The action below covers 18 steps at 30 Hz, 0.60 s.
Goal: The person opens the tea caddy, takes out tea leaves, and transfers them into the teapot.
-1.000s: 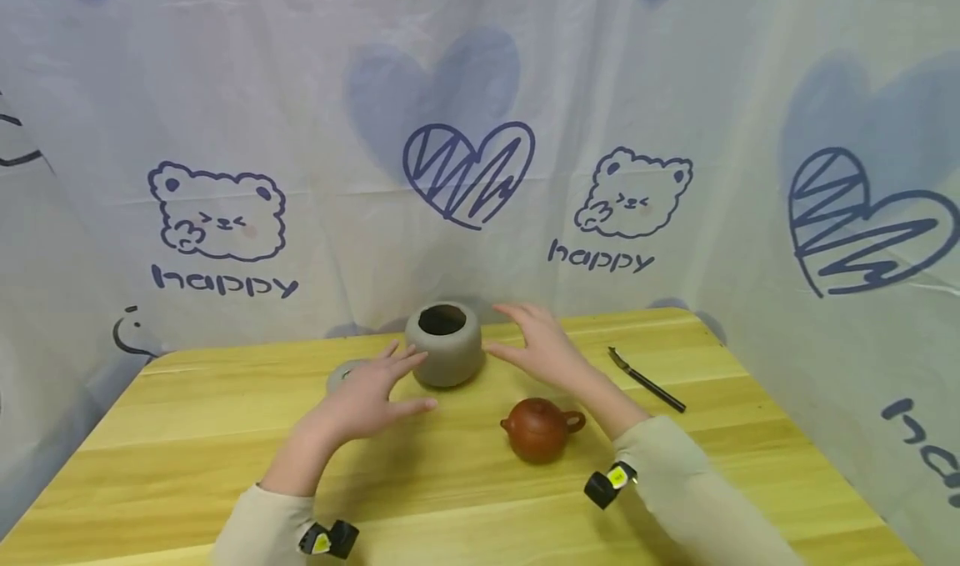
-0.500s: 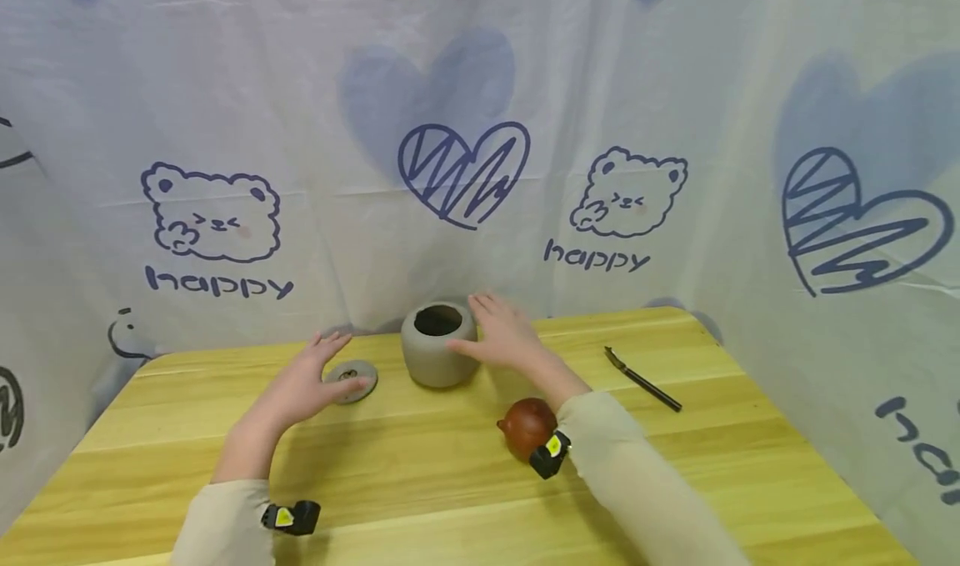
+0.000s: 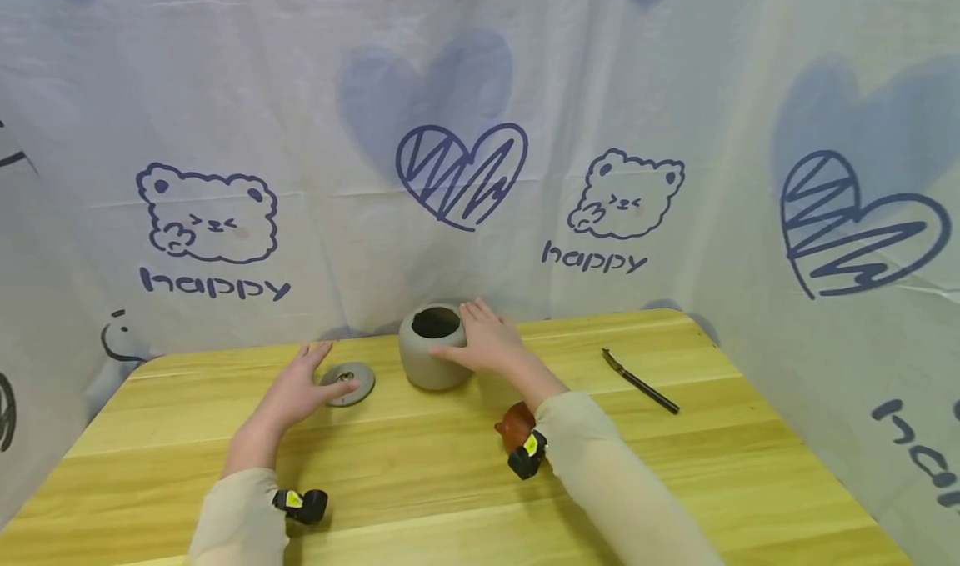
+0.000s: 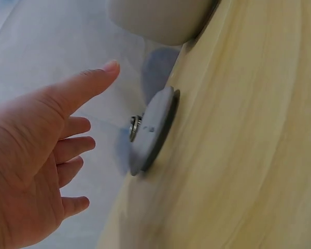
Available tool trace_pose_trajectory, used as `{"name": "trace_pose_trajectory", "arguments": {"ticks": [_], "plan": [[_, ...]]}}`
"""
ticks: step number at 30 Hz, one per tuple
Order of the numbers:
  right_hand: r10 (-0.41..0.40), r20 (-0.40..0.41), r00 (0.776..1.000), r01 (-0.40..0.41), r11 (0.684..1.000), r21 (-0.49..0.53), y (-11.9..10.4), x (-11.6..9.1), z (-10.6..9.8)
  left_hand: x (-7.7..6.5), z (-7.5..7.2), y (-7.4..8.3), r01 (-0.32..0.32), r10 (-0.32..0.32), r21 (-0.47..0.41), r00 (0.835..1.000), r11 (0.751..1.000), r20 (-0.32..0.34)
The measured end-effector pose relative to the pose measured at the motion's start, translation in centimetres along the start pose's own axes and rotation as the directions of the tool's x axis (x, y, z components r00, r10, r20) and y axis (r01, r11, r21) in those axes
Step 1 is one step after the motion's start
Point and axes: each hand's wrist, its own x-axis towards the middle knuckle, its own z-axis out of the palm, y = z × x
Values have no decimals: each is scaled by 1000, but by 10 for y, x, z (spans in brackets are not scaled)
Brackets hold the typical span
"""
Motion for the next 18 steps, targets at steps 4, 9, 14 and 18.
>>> {"name": "trace_pose_trajectory", "arguments": {"ticks": [4,9,14,18], "plan": [[14,-7,1000,-14,1000,7,0,1,0,5,5,-4,36,-35,-28,999,999,38],[16,-19,1000,-15,999,43,0,2,1,10,10,-8,50,-47,-50,997,997,56],[4,-19,1000,-3,998,70,0,3,1,14,19,-12,39,-38,-21,997,999,65],[-8,-14,1000,10,996,89,1,3,2,15,26,-13,37,-37,15,997,999,64]]}}
